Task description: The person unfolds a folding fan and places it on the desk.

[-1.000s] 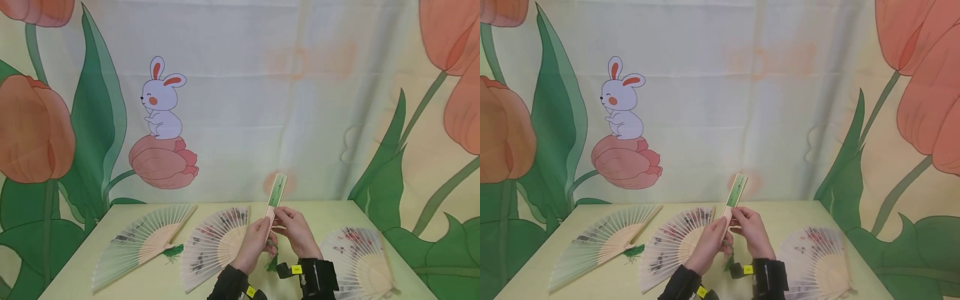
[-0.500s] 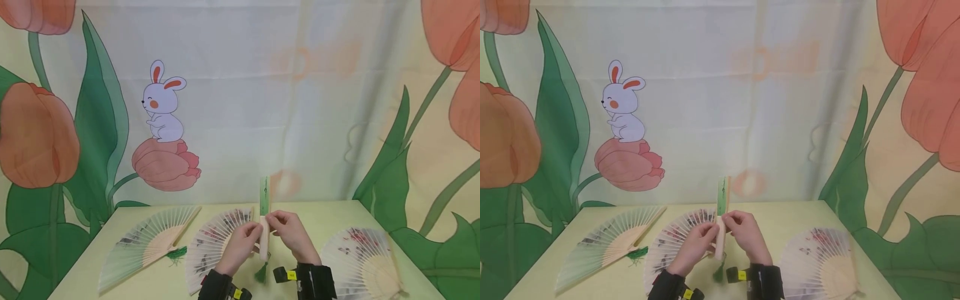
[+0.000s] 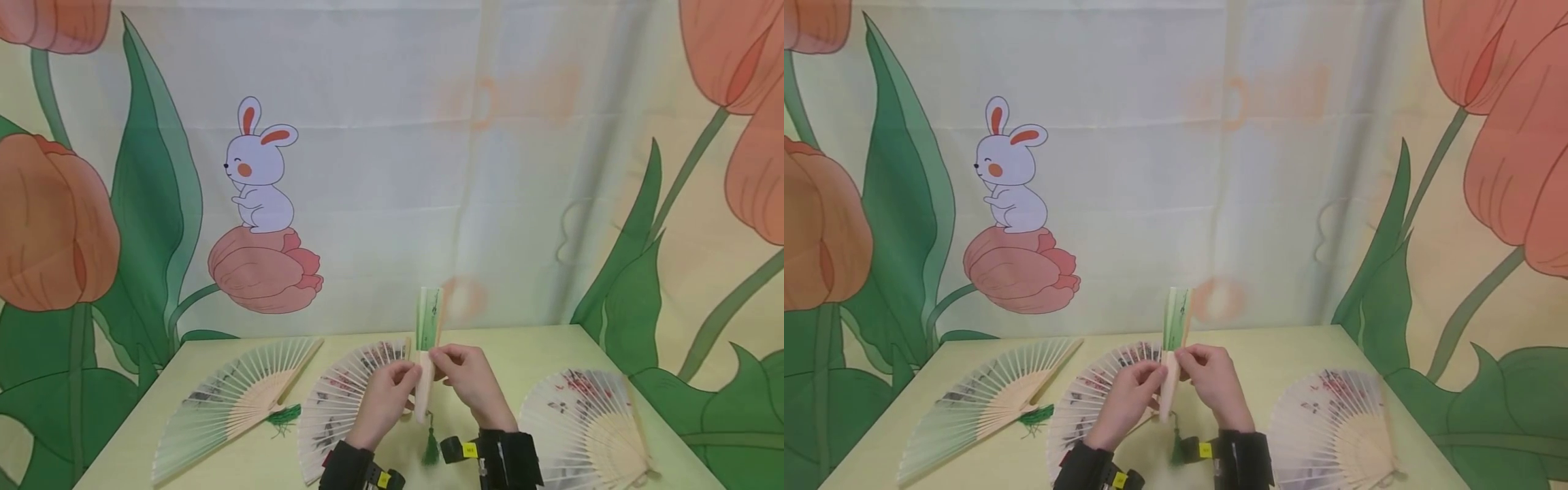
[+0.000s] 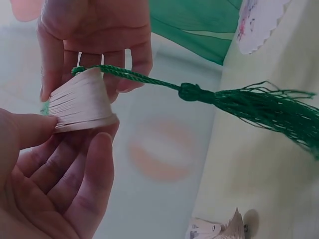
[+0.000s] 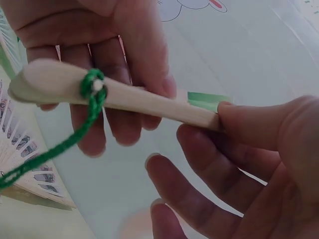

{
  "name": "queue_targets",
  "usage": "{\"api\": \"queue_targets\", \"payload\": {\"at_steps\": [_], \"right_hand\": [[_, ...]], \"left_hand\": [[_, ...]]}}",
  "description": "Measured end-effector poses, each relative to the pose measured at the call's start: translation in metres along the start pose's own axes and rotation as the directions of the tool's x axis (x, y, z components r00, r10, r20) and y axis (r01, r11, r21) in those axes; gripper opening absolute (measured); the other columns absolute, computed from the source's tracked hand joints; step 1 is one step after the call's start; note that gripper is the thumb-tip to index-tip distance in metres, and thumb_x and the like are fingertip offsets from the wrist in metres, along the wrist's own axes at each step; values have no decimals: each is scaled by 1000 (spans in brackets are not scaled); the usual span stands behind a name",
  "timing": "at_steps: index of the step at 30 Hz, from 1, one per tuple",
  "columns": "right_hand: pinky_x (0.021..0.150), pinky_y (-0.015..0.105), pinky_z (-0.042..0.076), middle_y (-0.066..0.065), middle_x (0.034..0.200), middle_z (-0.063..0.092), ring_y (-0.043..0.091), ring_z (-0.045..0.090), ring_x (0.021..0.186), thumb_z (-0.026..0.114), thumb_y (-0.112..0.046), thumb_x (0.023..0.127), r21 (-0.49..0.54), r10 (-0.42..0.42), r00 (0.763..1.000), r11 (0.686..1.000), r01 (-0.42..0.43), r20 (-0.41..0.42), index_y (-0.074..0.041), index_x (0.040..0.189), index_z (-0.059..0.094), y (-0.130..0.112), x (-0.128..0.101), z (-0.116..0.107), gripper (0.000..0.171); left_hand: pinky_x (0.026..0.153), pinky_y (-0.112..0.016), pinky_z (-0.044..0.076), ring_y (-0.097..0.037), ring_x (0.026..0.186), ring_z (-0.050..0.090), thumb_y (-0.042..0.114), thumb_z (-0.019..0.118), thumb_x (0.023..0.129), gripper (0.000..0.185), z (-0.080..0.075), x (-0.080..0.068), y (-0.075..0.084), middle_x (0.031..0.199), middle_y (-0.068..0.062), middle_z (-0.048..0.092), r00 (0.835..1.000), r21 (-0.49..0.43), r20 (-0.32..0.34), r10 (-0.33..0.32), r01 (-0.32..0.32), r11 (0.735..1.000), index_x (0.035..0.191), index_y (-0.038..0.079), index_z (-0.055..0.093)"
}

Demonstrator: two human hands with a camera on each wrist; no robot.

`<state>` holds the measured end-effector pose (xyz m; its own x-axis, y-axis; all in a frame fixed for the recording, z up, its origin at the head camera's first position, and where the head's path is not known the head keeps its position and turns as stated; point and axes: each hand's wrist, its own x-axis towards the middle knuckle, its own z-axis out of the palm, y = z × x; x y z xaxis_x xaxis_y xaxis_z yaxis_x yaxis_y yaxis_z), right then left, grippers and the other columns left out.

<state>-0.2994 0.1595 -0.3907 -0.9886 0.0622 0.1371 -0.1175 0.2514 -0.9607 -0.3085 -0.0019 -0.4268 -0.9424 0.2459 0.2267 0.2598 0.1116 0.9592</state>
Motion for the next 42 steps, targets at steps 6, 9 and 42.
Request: {"api": "queue_targets", "payload": {"at_steps": [6,9,42], "right_hand": [[67,34,46,6,77,68,21,62,74,62,-20,97,-6,14,1000,1000,-14,-23,-5,100,75,0,1,2,20],[68,35,47,5,77,68,21,62,74,62,-21,98,-8,14,1000,1000,-14,-27,-5,101,75,1,1,4,21],[62,34,48,9,75,64,24,63,66,61,-18,98,68,52,978,997,-39,-201,-1,100,73,1,2,1,21]], "left_hand": [[58,-39,55,-15,69,61,21,57,100,23,-2,0,1,82,-4,68,1000,22,-25,3,-3,1000,106,3,69],[60,-43,55,-16,70,61,21,56,100,22,-3,1,0,82,-3,68,1000,32,-31,-4,5,999,106,4,69],[59,-34,54,-25,77,68,22,56,100,22,-18,2,0,86,-7,68,998,-44,-48,-47,45,998,99,1,63]]}}
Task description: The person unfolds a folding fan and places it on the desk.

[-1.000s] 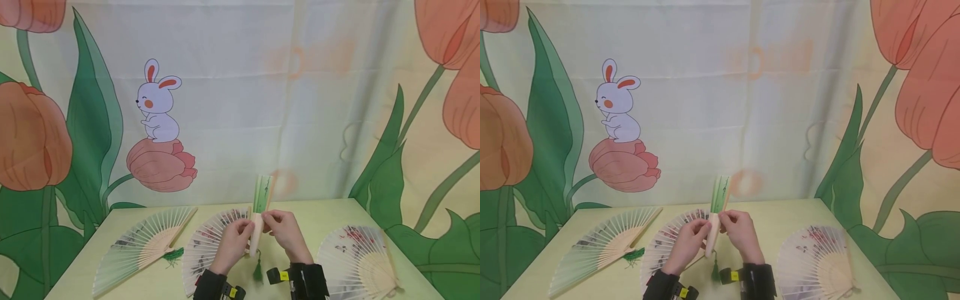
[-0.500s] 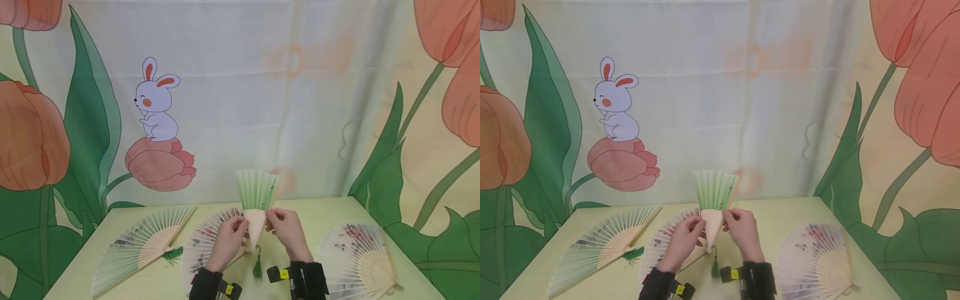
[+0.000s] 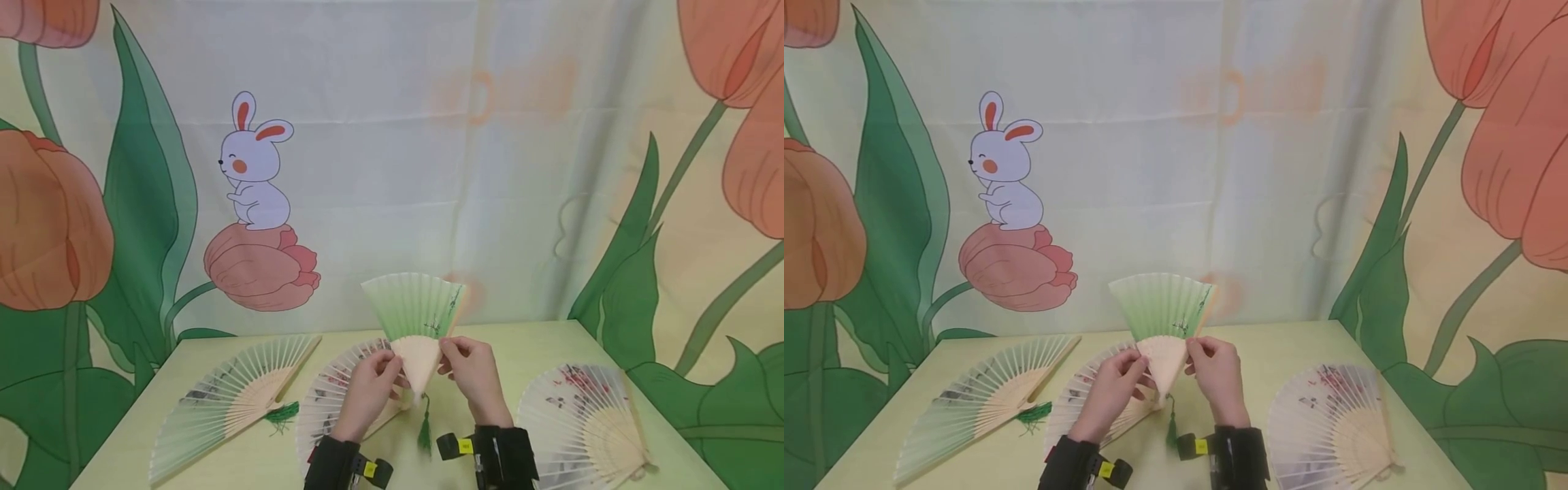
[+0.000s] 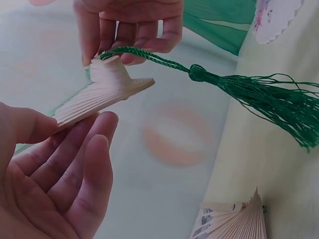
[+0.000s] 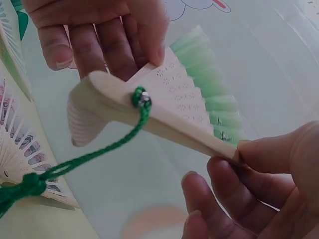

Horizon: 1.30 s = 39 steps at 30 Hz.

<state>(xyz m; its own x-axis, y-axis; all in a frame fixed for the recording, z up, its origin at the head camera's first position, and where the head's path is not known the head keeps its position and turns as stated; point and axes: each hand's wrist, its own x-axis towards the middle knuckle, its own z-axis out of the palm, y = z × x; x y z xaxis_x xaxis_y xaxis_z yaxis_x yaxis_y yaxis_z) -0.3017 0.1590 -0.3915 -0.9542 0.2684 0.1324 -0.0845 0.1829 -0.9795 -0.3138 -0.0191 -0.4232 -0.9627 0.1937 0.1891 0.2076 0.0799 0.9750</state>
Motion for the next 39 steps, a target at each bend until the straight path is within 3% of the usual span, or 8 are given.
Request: {"api": "queue_targets", "payload": {"at_steps": [9,18,25,33,39], "right_hand": [[60,33,47,10,76,61,21,63,64,60,-18,98,47,22,999,999,-20,-32,1,102,71,1,-1,-4,22],[56,28,47,11,80,64,21,66,63,61,-21,99,111,31,996,994,-22,-80,3,100,69,2,0,-10,26],[56,28,47,10,81,64,21,66,65,58,-21,100,147,52,992,989,-35,-113,2,98,69,5,4,-12,25],[56,26,47,9,82,64,19,67,65,57,-22,100,196,90,988,979,-63,-130,2,104,69,6,4,-16,27],[55,24,47,7,82,65,18,67,64,56,-23,101,208,98,986,976,-68,-137,0,108,69,2,4,-18,27]], "left_hand": [[63,-35,53,-37,85,68,21,55,100,22,-4,-1,1,89,-8,70,999,-53,16,-33,34,998,99,0,63],[65,-33,53,-24,82,68,21,56,99,23,-7,-2,4,95,-14,70,997,-102,11,-72,72,992,106,0,64],[65,-33,53,-23,82,68,22,59,97,28,-8,-2,5,99,-19,69,996,-135,16,-88,89,987,112,-1,63],[66,-31,54,-23,83,69,20,60,96,29,-9,-3,5,97,-19,71,996,-190,58,-73,83,978,113,-4,62],[65,-32,54,-23,82,69,18,60,95,27,-8,-2,7,94,-16,71,997,-204,52,-53,63,977,114,-2,64]]}}
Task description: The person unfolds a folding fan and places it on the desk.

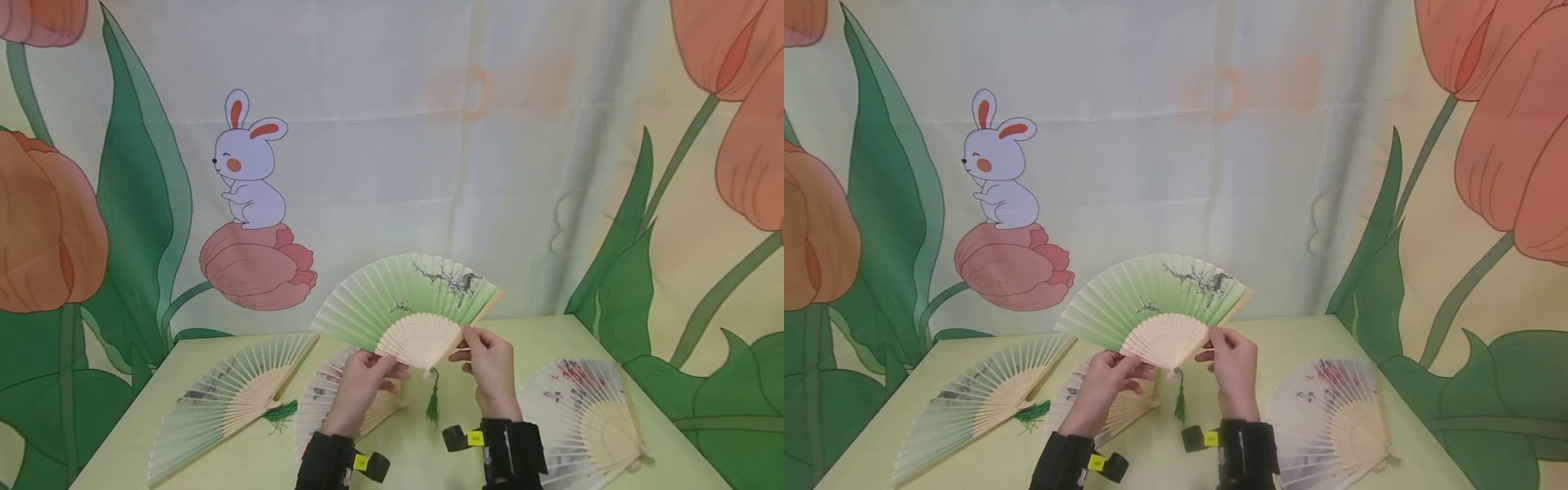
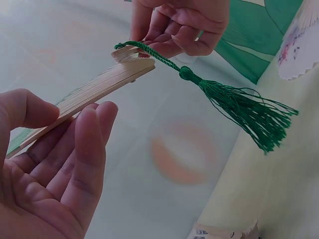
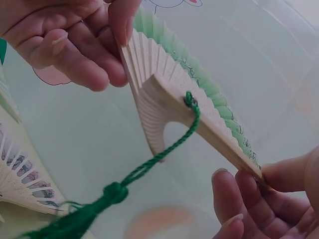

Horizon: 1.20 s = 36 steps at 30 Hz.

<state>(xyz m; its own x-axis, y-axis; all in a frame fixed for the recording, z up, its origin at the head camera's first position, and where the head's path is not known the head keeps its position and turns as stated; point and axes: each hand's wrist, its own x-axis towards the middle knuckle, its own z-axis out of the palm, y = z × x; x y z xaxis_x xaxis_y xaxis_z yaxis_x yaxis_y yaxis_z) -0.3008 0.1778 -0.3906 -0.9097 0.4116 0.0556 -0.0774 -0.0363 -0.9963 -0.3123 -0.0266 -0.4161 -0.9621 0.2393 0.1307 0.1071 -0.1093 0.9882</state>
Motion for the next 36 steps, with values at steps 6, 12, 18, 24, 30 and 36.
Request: {"api": "queue_targets", "payload": {"at_steps": [6,12,18,24,30,36], "right_hand": [[55,24,47,6,83,66,17,67,63,56,-24,101,15,8,1000,1000,-8,-4,0,109,68,1,1,-1,28],[52,23,47,10,81,65,16,66,59,57,-24,100,61,0,1000,998,2,-24,1,103,68,2,1,0,28],[51,23,48,6,78,65,15,66,57,57,-25,100,114,0,999,993,5,-46,3,103,66,1,0,1,30],[52,23,51,5,78,67,15,66,54,57,-26,101,159,4,997,987,8,-71,4,104,65,0,-1,2,32],[50,23,50,7,78,66,14,66,54,56,-23,101,192,16,994,981,5,-106,4,104,62,1,0,3,28],[50,22,50,6,79,65,13,67,56,54,-19,101,265,40,987,964,2,-154,1,105,53,-1,0,6,21]], "left_hand": [[65,-31,55,-22,82,69,19,60,96,30,1,0,0,97,-17,71,1000,-13,-10,5,-5,1000,118,-1,62],[64,-31,54,-22,82,68,20,61,96,29,1,1,0,100,-19,70,1000,-21,-18,2,-2,1000,116,-1,62],[64,-31,55,-23,83,69,20,61,96,29,2,2,0,102,-19,69,1000,-36,-29,5,-6,999,117,0,61],[64,-30,55,-22,84,69,24,62,97,33,2,1,2,106,-17,69,1000,-56,-27,15,-17,998,118,-1,61],[64,-29,54,-19,82,69,24,63,97,33,3,1,1,104,-12,71,1000,-69,-13,12,-13,998,117,-3,62],[64,-30,54,-21,83,69,25,64,96,33,4,0,0,102,-12,71,1000,-52,-11,20,-20,998,117,-1,63]]}}
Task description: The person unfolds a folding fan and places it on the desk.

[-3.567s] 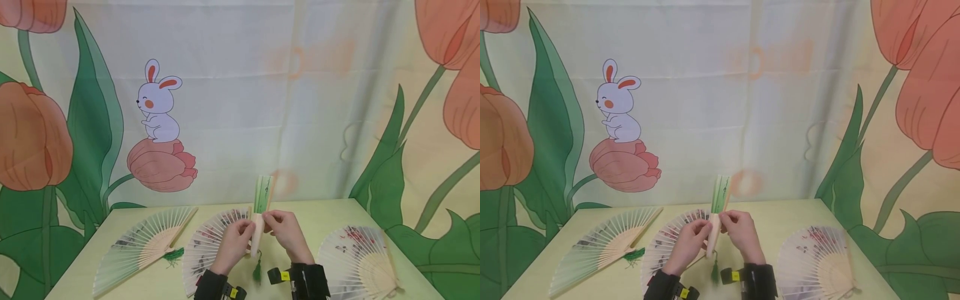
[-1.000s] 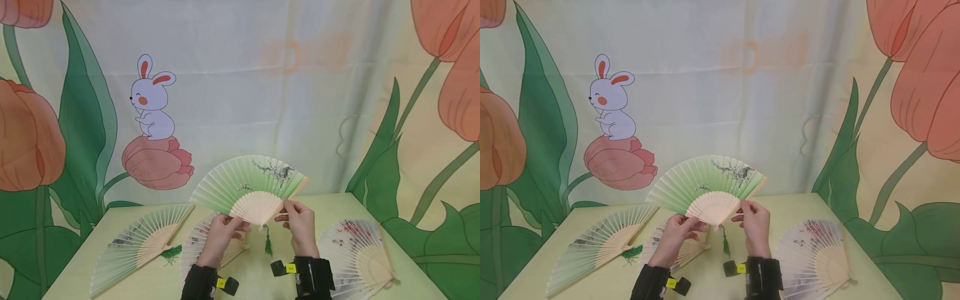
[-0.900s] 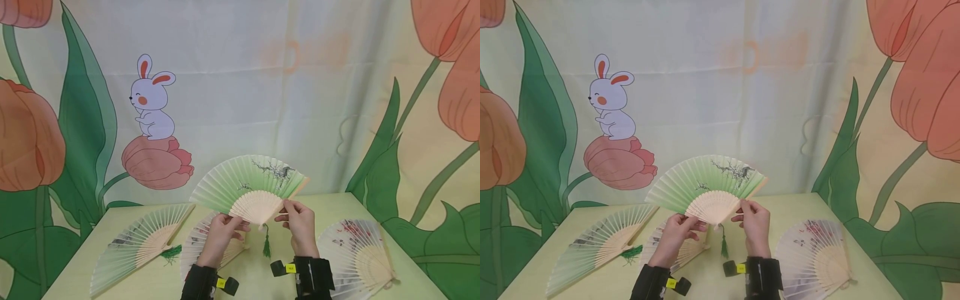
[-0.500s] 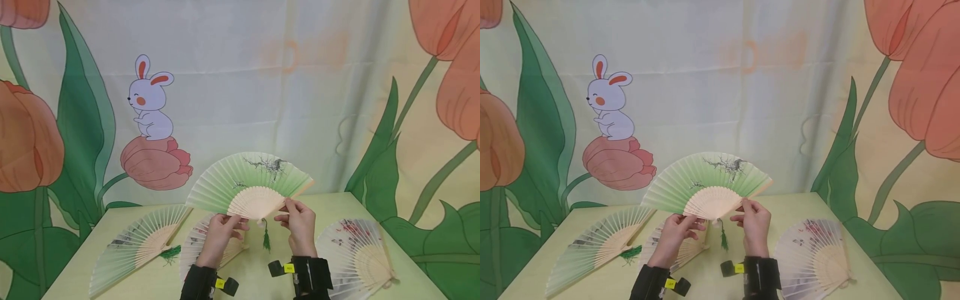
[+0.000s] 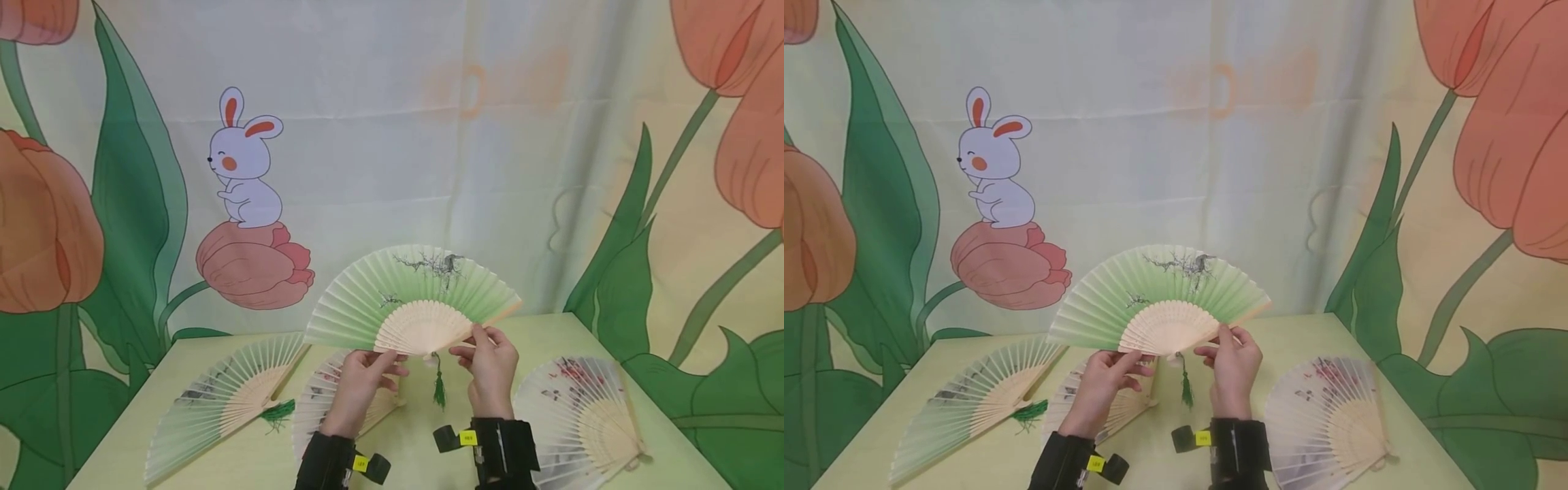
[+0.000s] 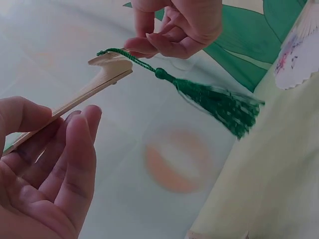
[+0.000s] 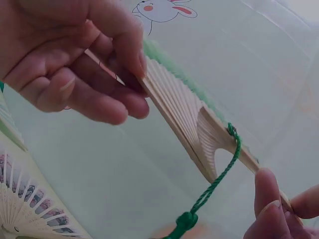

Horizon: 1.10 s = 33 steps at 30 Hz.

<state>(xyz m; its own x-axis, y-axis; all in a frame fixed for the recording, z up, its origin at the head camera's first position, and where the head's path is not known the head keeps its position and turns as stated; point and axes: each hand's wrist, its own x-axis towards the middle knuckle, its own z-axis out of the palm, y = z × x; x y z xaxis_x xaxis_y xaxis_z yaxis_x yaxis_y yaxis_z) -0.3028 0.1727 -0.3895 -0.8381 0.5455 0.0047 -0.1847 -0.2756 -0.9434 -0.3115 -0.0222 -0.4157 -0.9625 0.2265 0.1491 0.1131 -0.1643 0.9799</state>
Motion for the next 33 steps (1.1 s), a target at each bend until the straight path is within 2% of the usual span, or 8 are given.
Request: {"api": "queue_targets", "payload": {"at_steps": [9,14,18,21,24,27,33], "right_hand": [[58,25,55,10,90,61,12,66,58,52,-17,102,81,24,997,997,-18,-69,-1,108,48,1,-1,4,17],[58,25,55,11,91,61,11,64,57,52,-16,102,121,21,996,993,-10,-88,-2,106,47,2,-1,6,15],[56,24,54,10,90,60,10,62,54,53,-15,102,159,2,993,987,17,-114,-2,104,48,-1,-1,5,15],[56,24,54,8,87,60,9,62,54,53,-15,102,174,0,992,984,22,-126,-2,104,49,-3,-1,3,14],[58,24,54,6,84,62,9,62,55,52,-15,102,169,7,991,985,16,-134,-2,106,50,-3,-1,1,14],[59,24,54,6,85,62,9,62,55,52,-15,102,170,8,991,985,15,-135,-2,107,50,-2,0,-1,14],[59,24,55,7,86,61,9,62,55,52,-16,102,159,2,990,987,21,-144,0,105,50,-2,5,-10,16]], "left_hand": [[63,-31,53,-24,82,66,24,69,93,35,1,-1,-3,103,-22,65,999,30,-29,14,-13,999,120,4,60],[62,-31,53,-23,79,66,26,67,93,30,2,-2,-2,94,-16,67,999,49,-32,18,-17,999,111,2,62],[61,-31,53,-24,79,67,33,56,100,34,3,-2,0,91,-14,68,999,47,11,33,-33,998,104,0,63],[61,-33,53,-28,81,68,35,43,105,43,3,-3,1,94,-17,68,997,44,50,60,-62,997,103,-3,64],[61,-34,53,-30,82,67,34,37,107,47,3,-4,2,95,-19,67,995,59,66,77,-81,995,105,-4,65],[60,-33,54,-28,80,68,34,40,106,46,2,-3,2,96,-22,66,996,75,44,76,-80,994,104,-4,66],[59,-30,53,-24,77,67,28,51,103,31,-3,-2,5,95,-19,66,992,87,-69,105,-99,991,106,0,65]]}}
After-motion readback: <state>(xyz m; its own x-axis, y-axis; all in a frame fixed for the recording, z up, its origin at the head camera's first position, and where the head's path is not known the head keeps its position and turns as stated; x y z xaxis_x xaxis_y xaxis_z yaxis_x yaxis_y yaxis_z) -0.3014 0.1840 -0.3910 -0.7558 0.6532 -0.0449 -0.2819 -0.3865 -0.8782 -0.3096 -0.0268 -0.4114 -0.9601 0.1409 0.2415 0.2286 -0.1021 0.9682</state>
